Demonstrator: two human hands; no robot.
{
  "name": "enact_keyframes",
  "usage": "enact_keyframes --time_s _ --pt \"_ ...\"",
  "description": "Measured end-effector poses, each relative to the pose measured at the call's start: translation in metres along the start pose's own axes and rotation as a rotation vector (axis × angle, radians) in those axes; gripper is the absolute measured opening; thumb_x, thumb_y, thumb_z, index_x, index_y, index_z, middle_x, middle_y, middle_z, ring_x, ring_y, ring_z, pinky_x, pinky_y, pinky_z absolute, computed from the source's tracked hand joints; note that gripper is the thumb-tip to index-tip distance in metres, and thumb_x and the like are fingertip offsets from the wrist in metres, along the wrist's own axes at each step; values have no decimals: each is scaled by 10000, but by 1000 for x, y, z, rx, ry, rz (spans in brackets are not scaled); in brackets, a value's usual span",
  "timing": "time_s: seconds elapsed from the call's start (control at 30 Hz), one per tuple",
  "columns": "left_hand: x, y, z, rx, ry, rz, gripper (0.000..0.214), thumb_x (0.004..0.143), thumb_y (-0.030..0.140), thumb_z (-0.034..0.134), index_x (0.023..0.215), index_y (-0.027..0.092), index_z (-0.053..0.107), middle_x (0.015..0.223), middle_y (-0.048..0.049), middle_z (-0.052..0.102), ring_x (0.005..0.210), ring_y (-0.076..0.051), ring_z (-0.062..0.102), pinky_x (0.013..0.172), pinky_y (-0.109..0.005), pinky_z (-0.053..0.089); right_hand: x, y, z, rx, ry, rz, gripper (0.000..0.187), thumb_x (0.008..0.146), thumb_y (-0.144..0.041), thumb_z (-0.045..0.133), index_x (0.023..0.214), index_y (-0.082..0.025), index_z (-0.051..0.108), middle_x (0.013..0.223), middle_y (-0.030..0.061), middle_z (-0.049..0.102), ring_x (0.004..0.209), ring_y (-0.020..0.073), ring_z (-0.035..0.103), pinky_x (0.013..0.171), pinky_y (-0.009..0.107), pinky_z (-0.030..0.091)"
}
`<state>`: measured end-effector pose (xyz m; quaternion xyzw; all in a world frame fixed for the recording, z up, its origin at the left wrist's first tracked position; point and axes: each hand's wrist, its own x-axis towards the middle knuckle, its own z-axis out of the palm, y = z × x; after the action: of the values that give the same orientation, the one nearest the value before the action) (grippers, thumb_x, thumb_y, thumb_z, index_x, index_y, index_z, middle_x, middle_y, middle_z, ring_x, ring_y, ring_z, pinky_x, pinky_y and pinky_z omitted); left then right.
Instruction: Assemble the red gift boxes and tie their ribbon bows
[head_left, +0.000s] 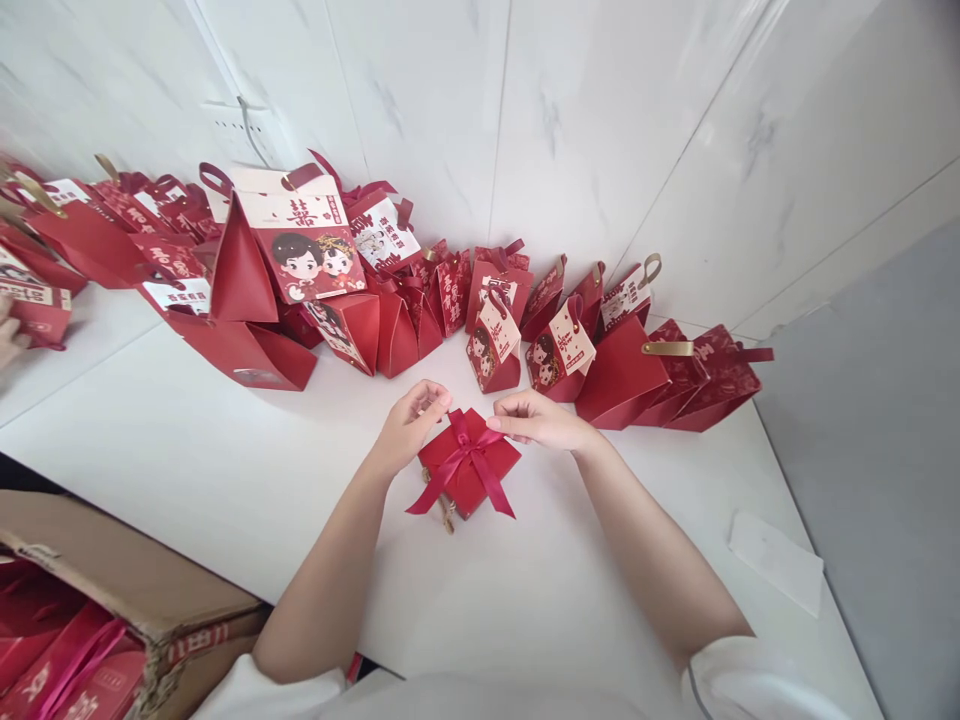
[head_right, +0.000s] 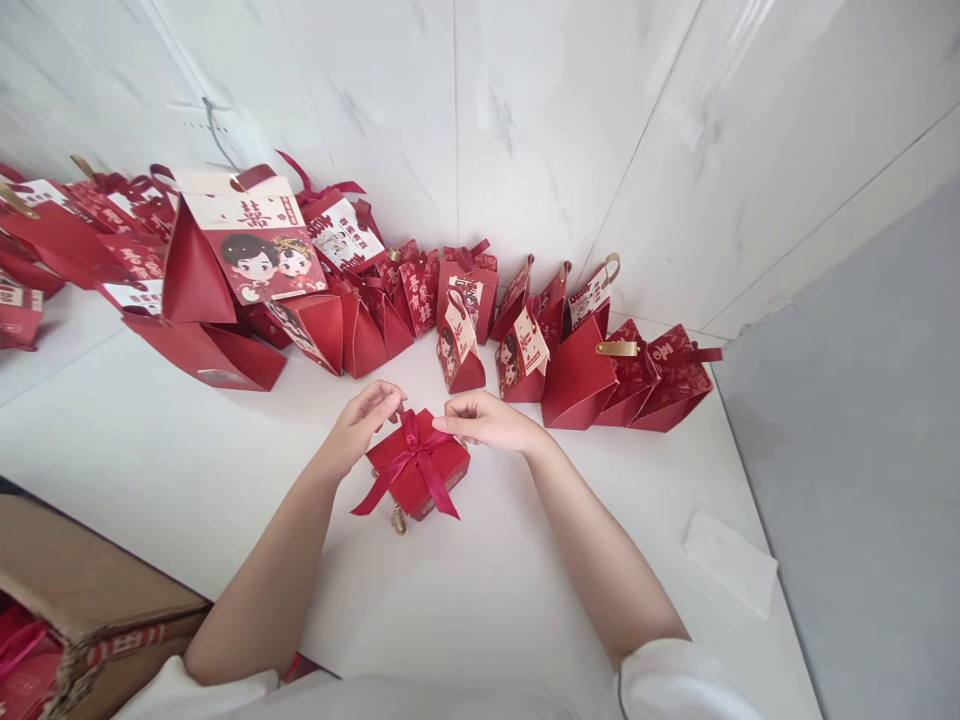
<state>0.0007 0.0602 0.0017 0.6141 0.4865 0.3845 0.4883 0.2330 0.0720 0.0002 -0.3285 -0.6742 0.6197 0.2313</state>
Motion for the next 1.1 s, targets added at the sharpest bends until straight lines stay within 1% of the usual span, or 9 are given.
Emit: enact_keyframes --time_s 0.17,0.27,0.47,0.67,0.73,0.83,0.9,1.0,1.1 --pt "-2 1 -6 -59 -206 -132 315 769 461 705 823 180 572 789 2 572 626 -109 503 582 -238 386 -5 -7 -7 -95 -78 135 479 828 -594 610 621 -168 538 510 -46 494 489 83 439 511 233 320" --pt "-2 -2 -6 -112 -162 -124 325 778 455 696 777 178 525 737 12 533 621 -104 488 572 -224 373 -7 -9 -8 -131 -115 149 470 806 -592 636 625 -171 532 524 -47 496 498 84 445 505 230 321" --pt "3 -5 -3 -78 1 -79 359 785 471 680 712 179 485 698 18 510 640 -107 461 602 -224 379 -3 -3 -6 -75 -19 39 445 834 -571 612 650 -179 509 544 -61 451 503 76 406 496 224 310" --pt "-2 -1 -8 -62 -293 -157 348 799 512 648 808 176 557 803 -17 561 650 -122 491 554 -227 384 -3 -1 -8 -83 -64 111 458 856 -592 565 668 -178 510 572 -47 482 507 77 423 467 212 301" --pt "-3 1 -9 -63 -305 -104 346 802 489 653 740 167 543 849 -25 556 666 -117 483 556 -224 373 -3 -2 -7 -99 -65 129 463 866 -600 546 678 -178 515 598 -37 506 520 81 448 456 207 307" --pt "-3 1 -7 -78 -247 -52 345 821 450 643 678 161 519 861 -20 546 688 -114 469 581 -226 366 -3 -1 -6 -104 -47 117 479 878 -599 531 651 -179 499 584 -34 511 514 80 452 447 203 310" --pt "-3 1 -3 -119 -176 -99 331 834 444 629 689 169 515 801 -4 538 653 -109 453 572 -225 352 -1 1 -5 -96 -23 104 482 879 -596 531 637 -181 489 559 -39 504 497 79 451 443 205 308" --pt "-2 -1 4 -192 -23 -150 335 842 454 614 689 181 495 715 14 533 598 -106 441 550 -226 337 3 5 -1 -62 43 83 476 862 -596 554 630 -187 481 545 -41 510 482 82 465 435 211 302" --pt "-1 -5 10 -248 139 -86 333 832 440 630 678 182 485 712 13 556 634 -115 483 597 -232 375 9 10 6 16 135 40 464 852 -586 574 629 -189 482 545 -48 505 462 77 447 444 220 308"
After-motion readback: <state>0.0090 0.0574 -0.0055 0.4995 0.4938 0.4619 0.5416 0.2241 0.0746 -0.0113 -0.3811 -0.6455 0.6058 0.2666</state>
